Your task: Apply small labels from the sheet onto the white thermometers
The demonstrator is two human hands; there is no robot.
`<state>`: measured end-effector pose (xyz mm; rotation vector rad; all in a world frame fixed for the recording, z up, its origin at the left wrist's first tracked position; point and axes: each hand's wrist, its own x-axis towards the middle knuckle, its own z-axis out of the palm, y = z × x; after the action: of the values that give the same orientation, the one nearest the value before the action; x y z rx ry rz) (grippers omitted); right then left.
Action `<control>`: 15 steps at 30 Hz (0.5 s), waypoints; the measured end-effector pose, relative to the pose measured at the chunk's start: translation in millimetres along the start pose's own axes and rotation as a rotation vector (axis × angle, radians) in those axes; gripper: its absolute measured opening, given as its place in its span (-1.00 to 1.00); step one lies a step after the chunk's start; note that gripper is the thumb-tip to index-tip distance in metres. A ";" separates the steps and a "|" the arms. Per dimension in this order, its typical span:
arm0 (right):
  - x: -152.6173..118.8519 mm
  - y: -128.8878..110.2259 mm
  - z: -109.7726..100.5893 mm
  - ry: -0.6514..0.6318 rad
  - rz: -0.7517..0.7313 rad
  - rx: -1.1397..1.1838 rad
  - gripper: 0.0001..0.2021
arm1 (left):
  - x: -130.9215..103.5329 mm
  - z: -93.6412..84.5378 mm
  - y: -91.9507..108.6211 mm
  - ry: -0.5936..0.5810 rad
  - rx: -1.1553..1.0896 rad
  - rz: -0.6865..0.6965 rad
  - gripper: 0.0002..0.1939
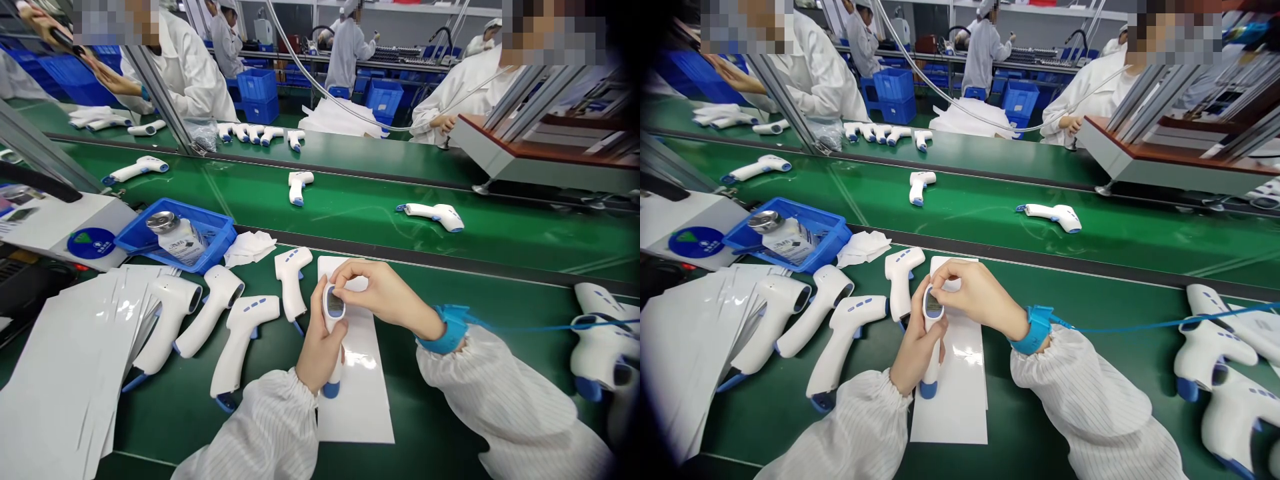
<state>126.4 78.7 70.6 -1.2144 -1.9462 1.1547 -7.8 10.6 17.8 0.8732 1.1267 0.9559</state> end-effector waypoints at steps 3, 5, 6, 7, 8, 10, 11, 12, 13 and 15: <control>-0.2 0.3 0.9 -0.001 -0.005 0.004 -0.92 | -0.4 -0.3 1.2 -0.009 -0.014 -0.024 -0.26; -0.3 0.7 1.4 -0.006 -0.010 0.006 -0.91 | -1.0 -1.1 1.2 -0.015 -0.034 -0.017 -0.25; -0.3 0.8 1.6 -0.006 -0.012 0.007 -0.90 | -1.3 -1.8 0.9 -0.022 -0.055 -0.015 -0.24; -0.2 0.7 1.7 -0.006 -0.014 0.010 -0.90 | -1.5 -2.4 0.5 -0.031 -0.082 -0.016 -0.25; -0.1 0.6 1.7 -0.006 -0.016 0.013 -0.90 | -1.7 -3.1 0.1 -0.039 -0.108 -0.019 -0.26; 0.4 0.0 1.7 -0.004 -0.018 0.017 -0.89 | -1.7 -3.9 -0.8 -0.046 -0.151 -0.032 -0.30; 0.7 -0.3 1.8 -0.003 -0.017 0.017 -0.88 | -1.6 -3.9 -1.2 -0.044 -0.164 -0.038 -0.31; 1.0 -0.7 1.8 -0.001 -0.016 0.014 -0.88 | -1.5 -3.8 -1.6 -0.043 -0.172 -0.042 -0.32; 1.4 -0.9 1.9 -0.001 -0.015 0.011 -0.88 | -1.4 -3.5 -1.9 -0.039 -0.175 -0.043 -0.32; 2.1 -0.9 2.0 -0.002 -0.017 0.007 -0.87 | -1.0 -2.8 -2.8 -0.030 -0.180 -0.042 -0.31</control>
<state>123.5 79.7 70.4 -1.1916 -1.9484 1.1534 -10.2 9.0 15.0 0.7129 1.0125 0.9903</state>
